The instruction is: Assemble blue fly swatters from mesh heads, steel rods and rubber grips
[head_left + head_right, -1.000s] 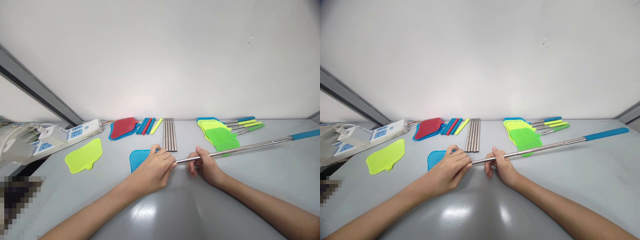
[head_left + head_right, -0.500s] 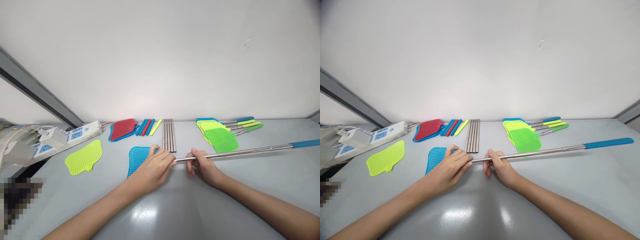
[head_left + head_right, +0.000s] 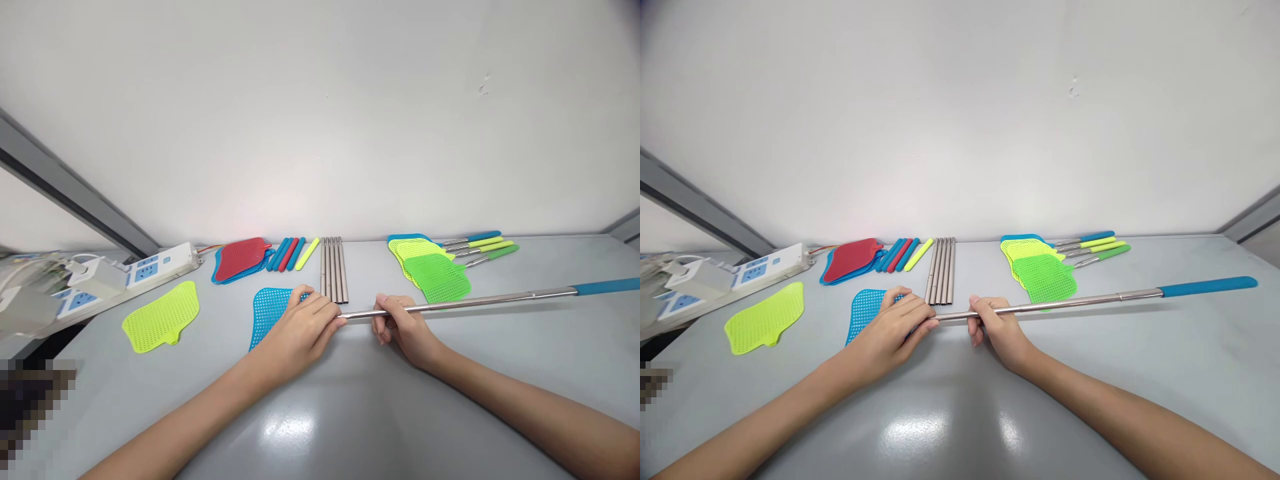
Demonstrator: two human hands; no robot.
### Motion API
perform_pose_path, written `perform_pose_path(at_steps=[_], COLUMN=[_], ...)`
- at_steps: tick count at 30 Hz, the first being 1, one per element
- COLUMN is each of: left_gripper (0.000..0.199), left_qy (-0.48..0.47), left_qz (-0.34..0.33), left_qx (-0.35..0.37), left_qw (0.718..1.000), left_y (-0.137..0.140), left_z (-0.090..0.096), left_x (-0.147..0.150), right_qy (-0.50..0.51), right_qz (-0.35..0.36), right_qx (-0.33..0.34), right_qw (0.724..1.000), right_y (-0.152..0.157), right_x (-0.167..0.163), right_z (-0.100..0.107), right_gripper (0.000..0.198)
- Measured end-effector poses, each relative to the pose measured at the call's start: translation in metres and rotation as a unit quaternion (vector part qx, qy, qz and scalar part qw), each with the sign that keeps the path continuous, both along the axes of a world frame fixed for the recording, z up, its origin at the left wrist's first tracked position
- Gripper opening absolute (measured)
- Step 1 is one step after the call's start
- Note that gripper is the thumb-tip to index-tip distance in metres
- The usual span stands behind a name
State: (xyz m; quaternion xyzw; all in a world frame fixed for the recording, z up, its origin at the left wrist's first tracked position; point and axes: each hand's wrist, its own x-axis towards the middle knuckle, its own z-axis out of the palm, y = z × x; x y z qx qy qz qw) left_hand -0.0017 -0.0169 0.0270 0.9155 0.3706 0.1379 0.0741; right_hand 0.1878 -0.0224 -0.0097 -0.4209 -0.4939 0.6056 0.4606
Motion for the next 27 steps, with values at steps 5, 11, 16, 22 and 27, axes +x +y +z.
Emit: perform_pose_path(at_steps=[5, 11, 16, 22, 27], left_gripper=[0.023, 0.023, 0.022, 0.024, 0.023], left_qy=[-0.003, -0.003, -0.001, 0.006, 0.010], left_qz=[0.001, 0.001, 0.001, -0.003, 0.004], left_qx=[-0.006, -0.020, -0.022, -0.028, -0.024], left_qw=[1.000, 1.000, 1.000, 1.000, 1.000], left_y=[-0.0004, 0.0002, 0.0006, 0.0008, 0.0036], left_z=[0.0010, 0.0009, 0.0009, 0.0038, 0.0027], left_x=[-0.0005, -0.0016, -0.0013, -0.0019, -0.0057], right_qy=[0.008, -0.003, -0.001, 0.004, 0.081], right_qz=[-0.005, -0.001, -0.001, -0.003, -0.074], right_qx=[0.000, -0.010, -0.010, 0.002, 0.022], right_qw=[1.000, 1.000, 1.000, 1.000, 0.994], right_y=[0.0004, -0.0004, 0.0003, 0.0004, 0.0022], right_x=[-0.0002, -0.0005, -0.0003, 0.0015, 0.0024], right_z=[-0.0015, -0.0013, -0.0015, -0.0043, -0.0089], right_gripper=[0.046, 0.047, 0.047, 0.047, 0.045])
